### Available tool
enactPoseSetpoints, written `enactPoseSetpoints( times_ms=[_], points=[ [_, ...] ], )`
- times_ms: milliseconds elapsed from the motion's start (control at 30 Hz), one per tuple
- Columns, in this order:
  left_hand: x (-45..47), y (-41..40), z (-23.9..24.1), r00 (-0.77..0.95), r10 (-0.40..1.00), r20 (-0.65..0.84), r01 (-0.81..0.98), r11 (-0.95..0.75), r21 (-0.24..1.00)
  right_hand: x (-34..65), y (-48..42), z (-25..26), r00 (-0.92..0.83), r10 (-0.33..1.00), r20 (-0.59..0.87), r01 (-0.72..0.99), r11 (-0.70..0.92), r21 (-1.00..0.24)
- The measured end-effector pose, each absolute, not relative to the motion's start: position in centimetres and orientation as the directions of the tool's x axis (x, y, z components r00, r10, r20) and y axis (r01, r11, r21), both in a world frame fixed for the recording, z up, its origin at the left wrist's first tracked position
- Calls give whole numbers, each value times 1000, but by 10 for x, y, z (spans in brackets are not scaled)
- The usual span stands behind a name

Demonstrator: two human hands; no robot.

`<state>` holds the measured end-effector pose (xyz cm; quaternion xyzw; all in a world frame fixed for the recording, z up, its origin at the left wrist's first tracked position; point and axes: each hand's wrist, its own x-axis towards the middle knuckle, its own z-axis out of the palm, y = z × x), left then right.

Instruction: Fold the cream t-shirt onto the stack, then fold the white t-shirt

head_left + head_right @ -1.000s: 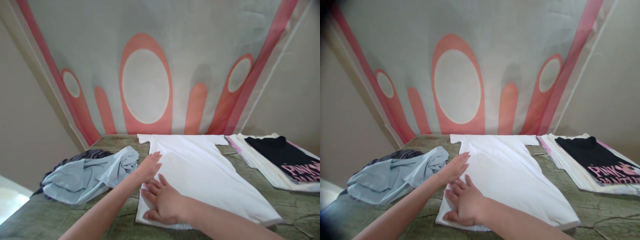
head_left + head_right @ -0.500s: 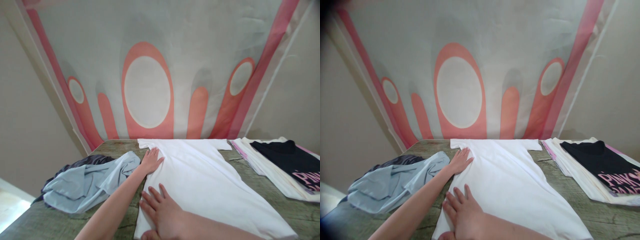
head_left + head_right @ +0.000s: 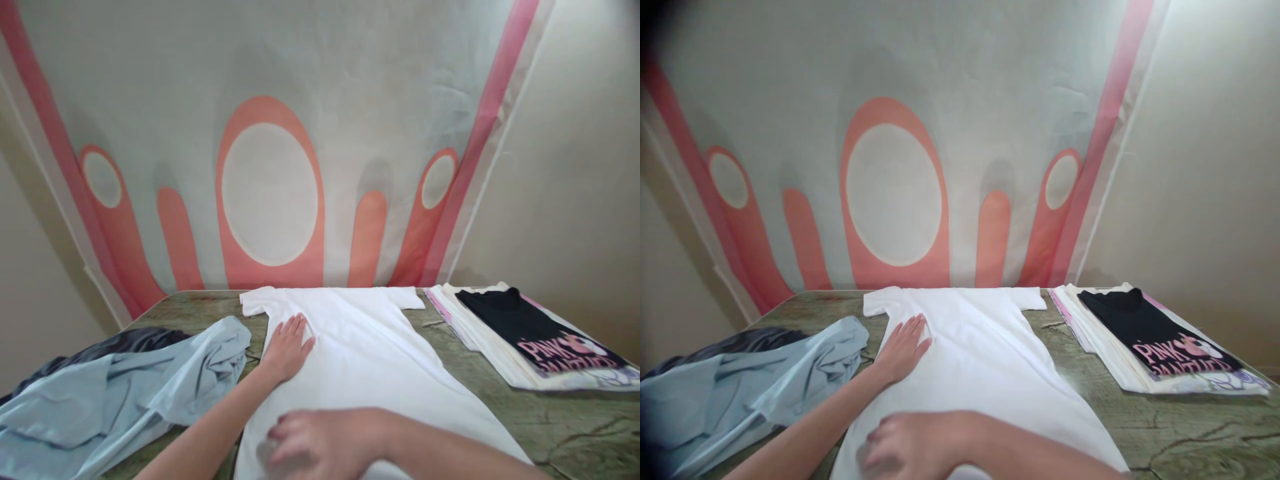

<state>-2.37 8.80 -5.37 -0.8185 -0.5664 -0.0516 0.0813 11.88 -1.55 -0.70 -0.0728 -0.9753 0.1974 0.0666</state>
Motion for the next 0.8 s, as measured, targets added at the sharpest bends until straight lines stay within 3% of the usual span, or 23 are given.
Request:
enactPoseSetpoints(
  times_ms=[100,200,367,633,800],
  points=[
    [-25,76,-51,366,912,186,931,-354,-95,166,22,9,-763,623,172,536,759,-371],
    [-24,63,-48,365,910,196,931,-356,-80,206,39,-7,-565,821,82,778,564,-277],
    [-24,45,-44,402,898,176,915,-398,-63,250,9,-37,-478,878,21,850,468,-241],
    [-36,13,-31,533,838,116,845,-533,-32,254,-72,-35,-453,888,-80,875,425,-233],
    [-46,20,-20,546,837,33,837,-547,25,270,-61,-4,-513,853,-92,809,445,-383]
  ],
)
